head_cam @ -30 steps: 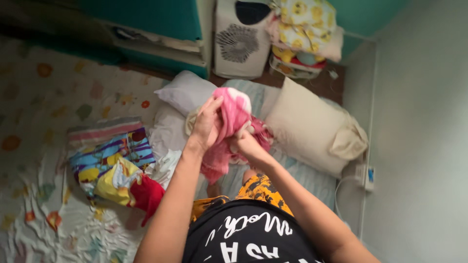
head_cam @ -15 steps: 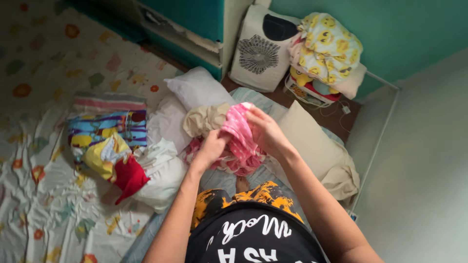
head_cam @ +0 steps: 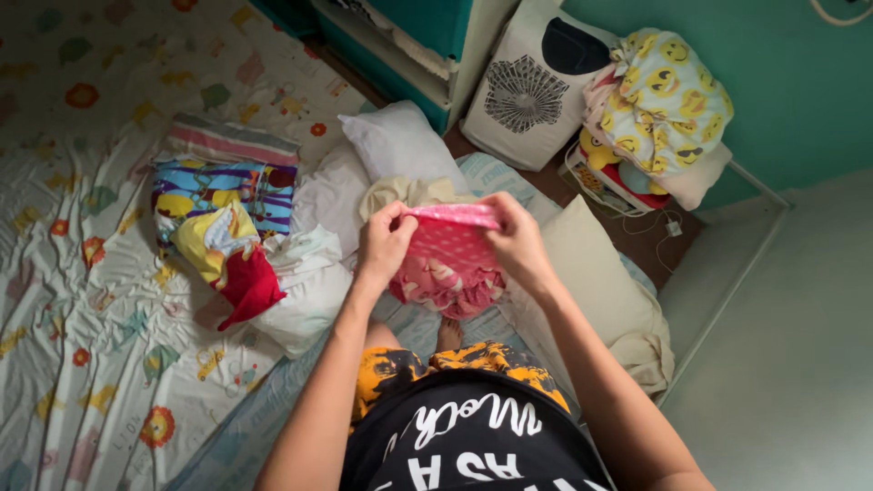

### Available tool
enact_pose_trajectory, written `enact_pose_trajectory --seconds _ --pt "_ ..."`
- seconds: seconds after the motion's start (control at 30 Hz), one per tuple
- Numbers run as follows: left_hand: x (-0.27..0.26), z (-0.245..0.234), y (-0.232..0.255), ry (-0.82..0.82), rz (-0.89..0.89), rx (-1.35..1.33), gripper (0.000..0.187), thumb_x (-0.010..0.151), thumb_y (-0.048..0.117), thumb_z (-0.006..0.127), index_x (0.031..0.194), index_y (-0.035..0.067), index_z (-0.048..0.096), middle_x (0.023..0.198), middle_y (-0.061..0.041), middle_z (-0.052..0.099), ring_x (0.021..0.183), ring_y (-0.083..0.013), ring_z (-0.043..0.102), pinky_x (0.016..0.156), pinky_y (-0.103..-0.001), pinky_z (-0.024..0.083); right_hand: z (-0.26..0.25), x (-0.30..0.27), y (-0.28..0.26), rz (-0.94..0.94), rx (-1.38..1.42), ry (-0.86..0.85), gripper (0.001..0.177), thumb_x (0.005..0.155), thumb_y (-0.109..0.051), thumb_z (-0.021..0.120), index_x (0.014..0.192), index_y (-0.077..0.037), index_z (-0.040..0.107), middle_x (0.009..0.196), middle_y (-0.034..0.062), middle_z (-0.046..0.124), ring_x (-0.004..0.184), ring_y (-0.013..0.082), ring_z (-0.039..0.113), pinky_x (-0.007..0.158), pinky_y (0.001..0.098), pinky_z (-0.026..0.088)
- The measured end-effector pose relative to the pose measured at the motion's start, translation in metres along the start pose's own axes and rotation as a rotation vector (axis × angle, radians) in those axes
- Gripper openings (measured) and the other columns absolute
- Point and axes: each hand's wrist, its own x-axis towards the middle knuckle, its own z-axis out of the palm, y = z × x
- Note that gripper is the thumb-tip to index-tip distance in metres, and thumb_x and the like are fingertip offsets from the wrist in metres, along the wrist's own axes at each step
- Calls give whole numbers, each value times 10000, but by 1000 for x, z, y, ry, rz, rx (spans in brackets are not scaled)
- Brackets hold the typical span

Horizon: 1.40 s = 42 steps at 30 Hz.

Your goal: The person folds a yellow emoji-patterned blanket and a pink floral blanket, then places them on a shelf. The person also picks up and places a white pillow on the shelf.

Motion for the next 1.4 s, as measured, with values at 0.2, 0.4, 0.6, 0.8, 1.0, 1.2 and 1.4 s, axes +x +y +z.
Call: enact_pose_trajectory --seconds 0.2,0.4,0.6,0.8,1.0,1.2,1.4 --pt "22 -37 17 -38 40 -115 136 940 108 656 844 24 609 720 49 521 704 -32 464 627 -230 410 -41 16 -1 -148 -107 167 292 833 109 614 1085 -6 706 900 17 690 827 73 630 737 236 535" --pt "33 -47 43 -339 89 -93 113 933 115 723 991 26 764 840 45 721 774 -32 644 692 -203 526 -38 11 -37 -110 177 185 239 921 21 587 1129 -25 694 908 -22 691 826 57 624 748 240 526" --pt "31 -5 63 -541 193 -229 123 978 133 691 1039 28 705 901 18 703 831 -51 646 729 -212 537 8 1 -90 135 27 -344 195 936 -130 700 1116 -54 691 878 -23 708 757 65 629 683 276 550" --pt "34 -14 26 -608 182 66 194 888 163 819 997 42 714 805 11 668 767 -40 572 671 -237 498 -45 -3 -97 -251 27 -3 152 1003 -116 677 1105 -12 718 1011 16 673 911 68 611 797 254 515" --pt "12 -26 -109 -357 60 168 205 870 67 729 1074 67 721 815 -19 682 756 -82 583 673 -265 523 -140 -38 -99 -439 637 564 199 1185 -251 629 1176 -56 589 996 27 618 887 135 624 839 310 586" --pt "4 -25 -113 -213 -117 -210 357 931 -27 549 1242 91 677 913 -5 708 716 -103 581 627 -260 494 -138 -51 -80 -336 281 450 108 1186 -142 596 1137 -46 600 1043 28 652 949 116 631 920 274 549" --pt "0 14 49 -494 480 68 322 856 82 741 1168 69 659 1017 -89 735 909 -191 732 786 -352 580 -22 -37 -77 59 -186 -187 507 814 -21 711 1307 -103 627 1013 34 738 938 134 655 861 290 543"
